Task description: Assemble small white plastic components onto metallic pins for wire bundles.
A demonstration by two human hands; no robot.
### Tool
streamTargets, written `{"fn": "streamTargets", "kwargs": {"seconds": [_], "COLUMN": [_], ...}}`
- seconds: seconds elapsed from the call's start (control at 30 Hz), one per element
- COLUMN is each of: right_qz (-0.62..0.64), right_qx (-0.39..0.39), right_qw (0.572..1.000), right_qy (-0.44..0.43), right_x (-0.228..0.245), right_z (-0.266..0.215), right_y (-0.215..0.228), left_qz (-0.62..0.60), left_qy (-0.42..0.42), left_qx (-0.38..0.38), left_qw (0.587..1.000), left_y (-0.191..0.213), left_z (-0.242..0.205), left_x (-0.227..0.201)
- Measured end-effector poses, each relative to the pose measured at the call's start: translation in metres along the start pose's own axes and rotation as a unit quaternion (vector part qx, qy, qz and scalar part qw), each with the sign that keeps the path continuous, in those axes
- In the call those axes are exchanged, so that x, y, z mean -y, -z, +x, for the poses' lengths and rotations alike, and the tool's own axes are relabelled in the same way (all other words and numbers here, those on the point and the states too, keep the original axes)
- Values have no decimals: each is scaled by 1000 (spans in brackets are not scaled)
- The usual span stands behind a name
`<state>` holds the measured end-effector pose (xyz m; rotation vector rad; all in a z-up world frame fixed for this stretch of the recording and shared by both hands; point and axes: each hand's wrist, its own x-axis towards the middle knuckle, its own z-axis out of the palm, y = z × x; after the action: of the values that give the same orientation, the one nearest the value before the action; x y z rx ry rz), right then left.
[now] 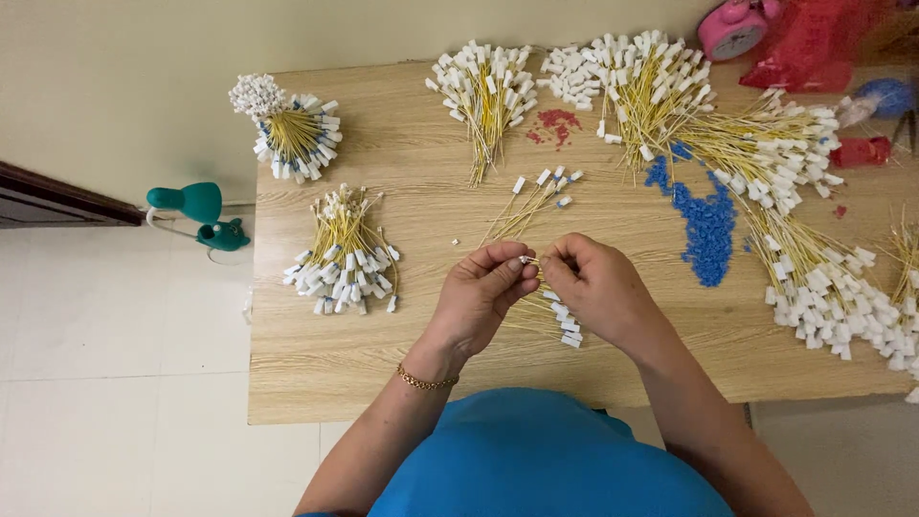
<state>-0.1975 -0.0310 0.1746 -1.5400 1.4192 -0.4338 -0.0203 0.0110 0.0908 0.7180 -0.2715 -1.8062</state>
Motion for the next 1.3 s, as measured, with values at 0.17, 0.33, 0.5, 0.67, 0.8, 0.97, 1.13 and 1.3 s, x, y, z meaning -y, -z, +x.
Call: {"fn": "streamTargets", "kwargs": {"seconds": [0.17, 0.33, 0.5, 0.67, 0.8, 0.97, 1.13, 1.3], "right_qz": [-34, -31, -12, -29, -51, -54, -87, -22], "right_qx": [-12, -12, -13, -29, -61, -50, -40, -28], "right_qw": [999, 999, 1000, 999, 996, 996, 995, 999], "right_qy": [13, -2, -4, 5, 29, 49, 19, 9], "right_x": [0, 3, 1, 4, 9, 18, 18, 12], "right_z": [0, -2, -1, -3, -6, -8, -7, -3], "right_y": [0, 0, 0, -2, -5, -3, -2, -1], "left_qz": [-11, -10, -7, -15, -25, -40, -66, -5], "left_qy": [3, 4, 0, 0, -6, 3, 20, -27], "left_qx": [4, 7, 10, 9, -14, -21, -15, 3], "left_qw": [1000, 1000, 1000, 1000, 1000, 999, 997, 1000], "left_y": [0, 2, 3, 2, 1, -1, 1, 4], "left_z": [0, 1, 1, 3, 4, 2, 2, 4], "left_x": [0, 1, 2, 5, 7, 5, 7, 13]}}
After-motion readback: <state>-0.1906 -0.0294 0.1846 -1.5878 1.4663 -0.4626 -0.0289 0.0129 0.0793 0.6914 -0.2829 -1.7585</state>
